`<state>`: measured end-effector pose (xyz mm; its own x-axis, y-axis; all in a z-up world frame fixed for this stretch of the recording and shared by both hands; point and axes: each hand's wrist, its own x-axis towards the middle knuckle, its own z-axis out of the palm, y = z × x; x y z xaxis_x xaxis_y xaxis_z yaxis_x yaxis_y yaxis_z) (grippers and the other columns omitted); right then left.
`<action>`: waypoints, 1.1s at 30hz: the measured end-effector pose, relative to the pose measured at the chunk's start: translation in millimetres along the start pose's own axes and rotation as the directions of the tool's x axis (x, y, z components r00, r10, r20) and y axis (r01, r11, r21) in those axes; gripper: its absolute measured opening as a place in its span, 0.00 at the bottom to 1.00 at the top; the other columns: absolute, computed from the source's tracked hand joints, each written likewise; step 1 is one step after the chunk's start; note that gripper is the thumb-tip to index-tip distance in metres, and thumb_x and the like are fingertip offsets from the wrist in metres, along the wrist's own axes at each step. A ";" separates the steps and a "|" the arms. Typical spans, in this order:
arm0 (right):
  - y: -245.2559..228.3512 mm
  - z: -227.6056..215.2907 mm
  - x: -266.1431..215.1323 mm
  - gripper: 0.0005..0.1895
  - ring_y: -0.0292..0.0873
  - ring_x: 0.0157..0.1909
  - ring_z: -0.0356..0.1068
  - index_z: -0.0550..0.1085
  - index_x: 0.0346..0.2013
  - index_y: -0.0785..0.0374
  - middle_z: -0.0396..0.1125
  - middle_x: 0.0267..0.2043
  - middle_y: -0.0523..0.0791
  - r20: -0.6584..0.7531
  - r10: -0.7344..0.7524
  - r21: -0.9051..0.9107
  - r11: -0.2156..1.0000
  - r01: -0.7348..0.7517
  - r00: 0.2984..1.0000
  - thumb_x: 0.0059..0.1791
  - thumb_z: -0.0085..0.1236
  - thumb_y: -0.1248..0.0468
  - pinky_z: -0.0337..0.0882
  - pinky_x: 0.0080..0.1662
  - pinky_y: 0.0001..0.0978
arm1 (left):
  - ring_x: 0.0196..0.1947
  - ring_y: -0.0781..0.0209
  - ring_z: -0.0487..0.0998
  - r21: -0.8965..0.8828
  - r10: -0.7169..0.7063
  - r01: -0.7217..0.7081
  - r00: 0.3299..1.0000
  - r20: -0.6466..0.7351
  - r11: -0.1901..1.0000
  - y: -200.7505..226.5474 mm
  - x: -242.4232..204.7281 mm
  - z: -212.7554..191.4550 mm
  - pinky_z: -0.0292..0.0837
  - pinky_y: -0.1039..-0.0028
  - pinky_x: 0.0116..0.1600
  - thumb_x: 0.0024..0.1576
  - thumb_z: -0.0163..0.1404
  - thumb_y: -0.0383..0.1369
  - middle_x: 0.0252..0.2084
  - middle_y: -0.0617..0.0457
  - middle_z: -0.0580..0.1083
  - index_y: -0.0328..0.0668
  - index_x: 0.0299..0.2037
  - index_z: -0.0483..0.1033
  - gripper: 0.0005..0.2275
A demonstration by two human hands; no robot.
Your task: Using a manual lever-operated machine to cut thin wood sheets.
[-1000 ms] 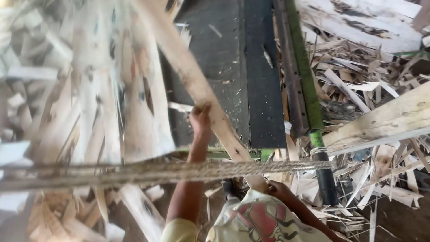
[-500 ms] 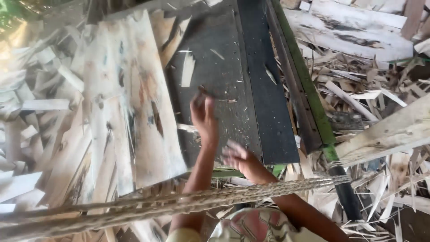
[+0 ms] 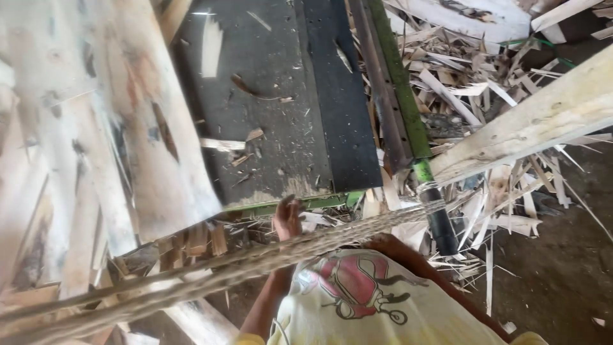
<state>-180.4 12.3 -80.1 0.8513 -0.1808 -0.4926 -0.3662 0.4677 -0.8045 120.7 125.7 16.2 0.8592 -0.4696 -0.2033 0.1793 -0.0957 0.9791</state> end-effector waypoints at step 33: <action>-38.1 27.4 154.3 0.30 0.39 0.54 0.76 0.66 0.66 0.66 0.74 0.56 0.50 0.216 0.315 -0.485 0.856 -0.178 0.924 0.49 0.62 0.65 0.76 0.56 0.32 | 0.64 0.40 0.67 0.067 0.001 0.049 0.805 -0.593 0.997 12.0 19.4 -202.8 0.66 0.51 0.64 0.63 0.53 0.32 0.69 0.33 0.61 0.33 0.71 0.52 0.29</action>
<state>-24.7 -9.7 -116.4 0.7528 0.1672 -0.6366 -0.6473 0.0125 -0.7622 236.6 293.4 23.6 0.9761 0.1428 -0.1640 0.1882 -0.1772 0.9660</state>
